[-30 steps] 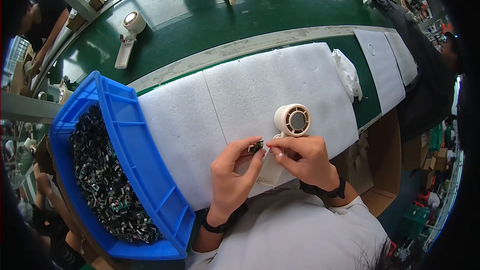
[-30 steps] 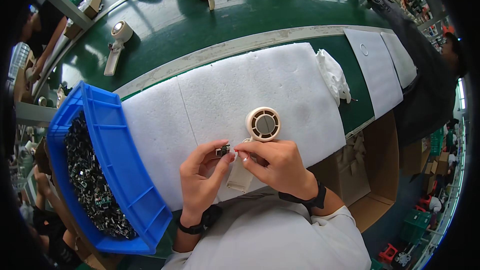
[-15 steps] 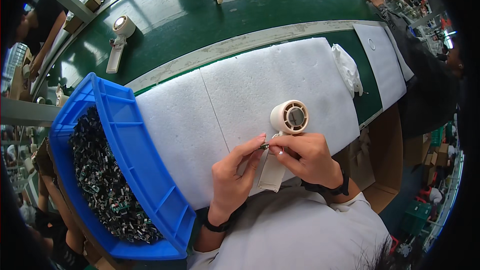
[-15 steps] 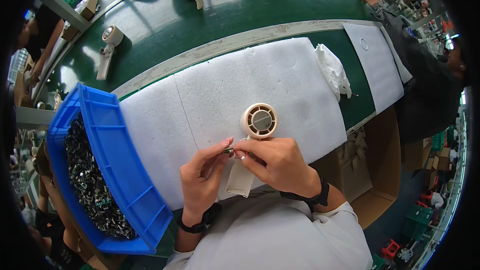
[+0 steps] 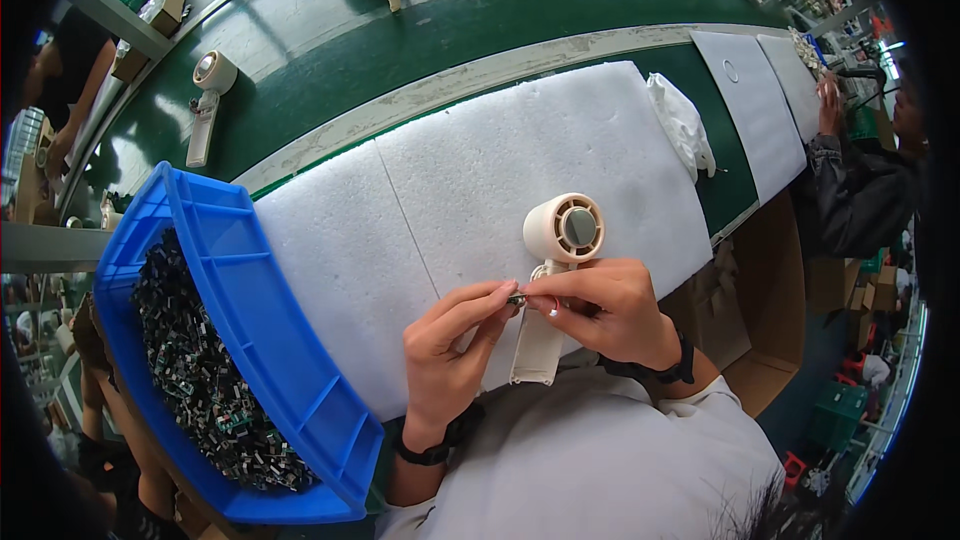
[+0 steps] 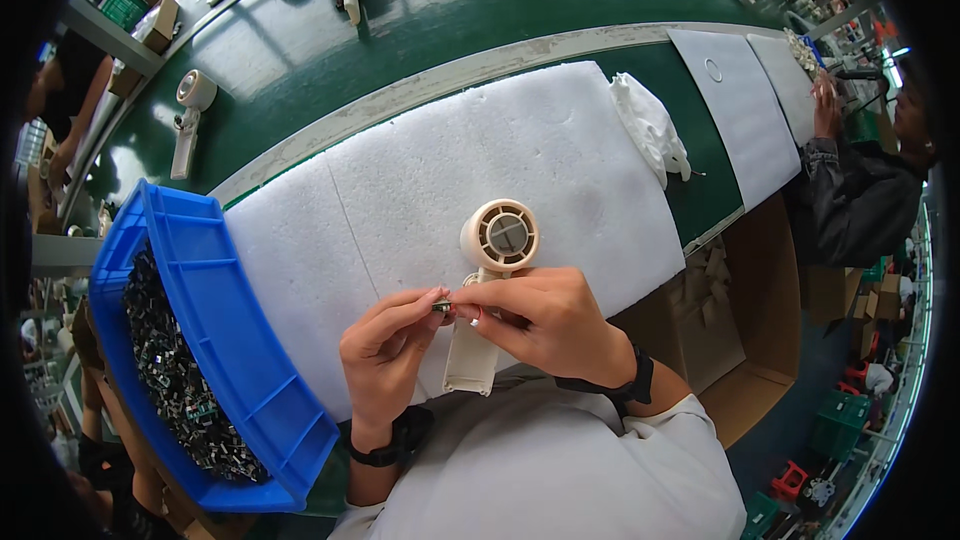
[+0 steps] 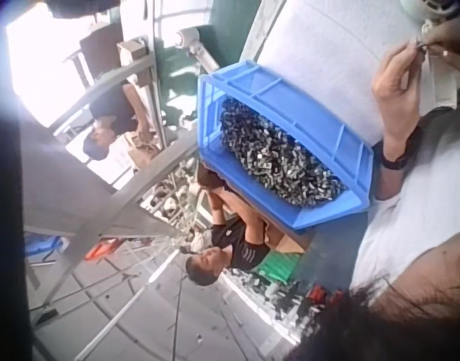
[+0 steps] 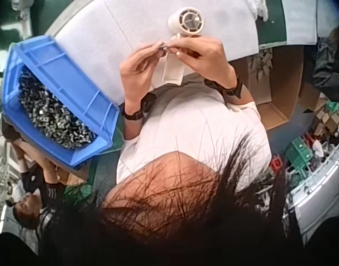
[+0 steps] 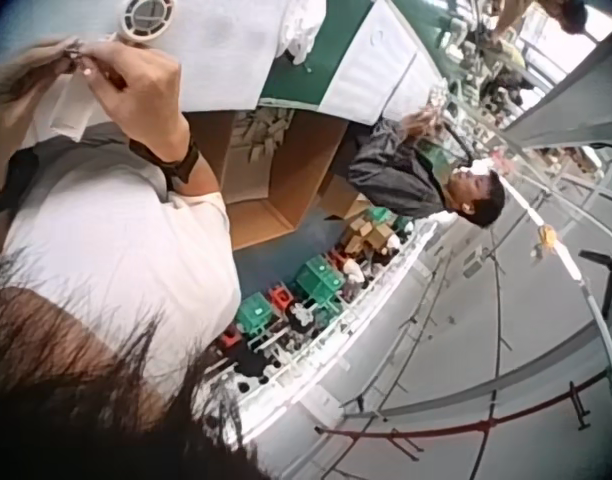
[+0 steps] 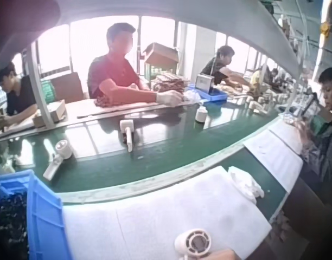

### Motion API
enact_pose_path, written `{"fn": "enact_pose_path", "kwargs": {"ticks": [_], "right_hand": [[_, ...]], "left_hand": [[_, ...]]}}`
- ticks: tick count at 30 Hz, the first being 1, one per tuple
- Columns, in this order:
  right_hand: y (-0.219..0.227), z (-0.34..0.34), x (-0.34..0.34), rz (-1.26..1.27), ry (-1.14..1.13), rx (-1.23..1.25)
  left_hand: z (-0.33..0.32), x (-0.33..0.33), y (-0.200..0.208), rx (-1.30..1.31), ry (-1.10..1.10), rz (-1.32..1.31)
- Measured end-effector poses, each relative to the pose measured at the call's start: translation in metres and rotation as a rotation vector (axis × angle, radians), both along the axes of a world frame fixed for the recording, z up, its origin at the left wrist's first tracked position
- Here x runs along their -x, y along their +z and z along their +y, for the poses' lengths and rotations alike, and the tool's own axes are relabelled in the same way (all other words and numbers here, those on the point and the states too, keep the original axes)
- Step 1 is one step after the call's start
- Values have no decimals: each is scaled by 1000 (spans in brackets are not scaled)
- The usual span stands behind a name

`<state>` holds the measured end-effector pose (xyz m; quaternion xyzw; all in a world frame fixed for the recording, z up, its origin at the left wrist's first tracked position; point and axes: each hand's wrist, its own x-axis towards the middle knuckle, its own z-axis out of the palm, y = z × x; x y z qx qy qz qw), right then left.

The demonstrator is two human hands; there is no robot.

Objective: Assembling electronic components onto a plastic frame.

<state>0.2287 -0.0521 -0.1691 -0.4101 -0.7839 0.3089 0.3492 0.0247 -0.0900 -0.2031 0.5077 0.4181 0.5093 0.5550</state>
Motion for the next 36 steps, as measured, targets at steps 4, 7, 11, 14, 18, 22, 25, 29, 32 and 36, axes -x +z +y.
{"fn": "enact_pose_path", "kwargs": {"ticks": [4,7,11,14,18,22,25,29,32,36], "right_hand": [[-1,1,-2,-6,4,32],[0,1,1,-7,0,28],[0,-1,1,17,-6,83],[5,-1,-5,61,29,166],[11,-1,-11,129,102,297],[7,-1,-13,140,114,316],[1,-1,-15,149,122,265],[-2,-2,-14,164,117,234],[6,1,-17,160,147,305],[1,2,-16,157,143,172]], "left_hand": [[2,-1,2,37,-12,-62],[0,-1,0,15,2,-17],[0,0,-1,-26,10,36],[-2,5,-1,-1,-48,-35],[-6,11,2,89,-178,-190],[-6,11,3,122,-201,-171],[-3,10,4,148,-215,-195],[-7,7,7,197,-195,-213],[-13,4,8,302,-192,-321],[-16,3,5,313,-205,-382]]}}
